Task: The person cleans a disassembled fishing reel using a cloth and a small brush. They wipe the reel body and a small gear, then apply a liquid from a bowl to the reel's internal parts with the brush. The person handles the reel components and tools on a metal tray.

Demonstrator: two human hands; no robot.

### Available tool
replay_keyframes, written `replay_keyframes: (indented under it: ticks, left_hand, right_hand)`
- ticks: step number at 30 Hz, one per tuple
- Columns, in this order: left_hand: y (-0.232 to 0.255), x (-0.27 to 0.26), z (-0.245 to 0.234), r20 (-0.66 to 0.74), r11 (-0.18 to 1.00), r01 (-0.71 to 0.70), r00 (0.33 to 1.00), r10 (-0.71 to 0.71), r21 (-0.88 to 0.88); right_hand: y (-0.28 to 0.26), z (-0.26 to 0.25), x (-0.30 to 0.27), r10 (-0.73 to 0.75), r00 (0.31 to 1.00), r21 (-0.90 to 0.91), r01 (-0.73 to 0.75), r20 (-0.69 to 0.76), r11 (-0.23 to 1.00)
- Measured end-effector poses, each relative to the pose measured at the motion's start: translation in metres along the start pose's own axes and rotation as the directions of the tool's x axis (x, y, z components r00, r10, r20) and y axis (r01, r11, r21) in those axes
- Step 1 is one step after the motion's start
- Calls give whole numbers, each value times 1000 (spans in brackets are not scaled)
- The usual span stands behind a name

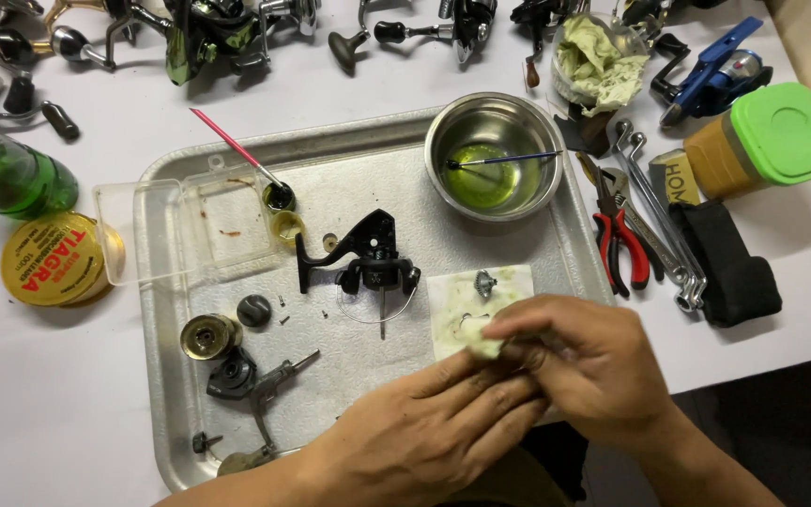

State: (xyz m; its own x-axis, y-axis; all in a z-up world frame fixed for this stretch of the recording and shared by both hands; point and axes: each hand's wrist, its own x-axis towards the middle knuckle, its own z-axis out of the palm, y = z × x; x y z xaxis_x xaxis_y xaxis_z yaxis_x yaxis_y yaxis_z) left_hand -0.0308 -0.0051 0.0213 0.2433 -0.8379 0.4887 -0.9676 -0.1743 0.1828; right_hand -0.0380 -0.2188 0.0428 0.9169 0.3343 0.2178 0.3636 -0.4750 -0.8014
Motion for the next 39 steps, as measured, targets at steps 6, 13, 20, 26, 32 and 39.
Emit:
replay_keyframes:
  ticks: [6, 13, 20, 26, 32, 39]
  left_hand:
    - [-12, 8, -30, 127, 406, 299, 908, -400, -863]
    - [-16, 0, -4, 324, -691, -121, 817, -477, -713]
    - [-20, -5, 1, 339, -631, -66, 798, -498, -773]
    - [-19, 5, -23, 328, -464, 110, 846, -421, -879]
    - [-10, 2, 10, 302, -349, 114, 779, -550, -930]
    - [-14, -3, 10, 477, -499, 139, 587, -654, -855]
  right_hand:
    - [5, -9, -10, 227, 883, 114, -198, -411, 974]
    - [-20, 30, 5, -333, 877, -353, 207, -346, 913]
    - [0, 22, 16, -297, 851, -457, 76, -434, 886]
    - [11, 10, 4, 37, 799, -72, -99, -600, 992]
    - [5, 31, -11, -219, 890, -87, 200, -401, 976]
    - [-2, 47, 4, -433, 880, -567, 260, -195, 782]
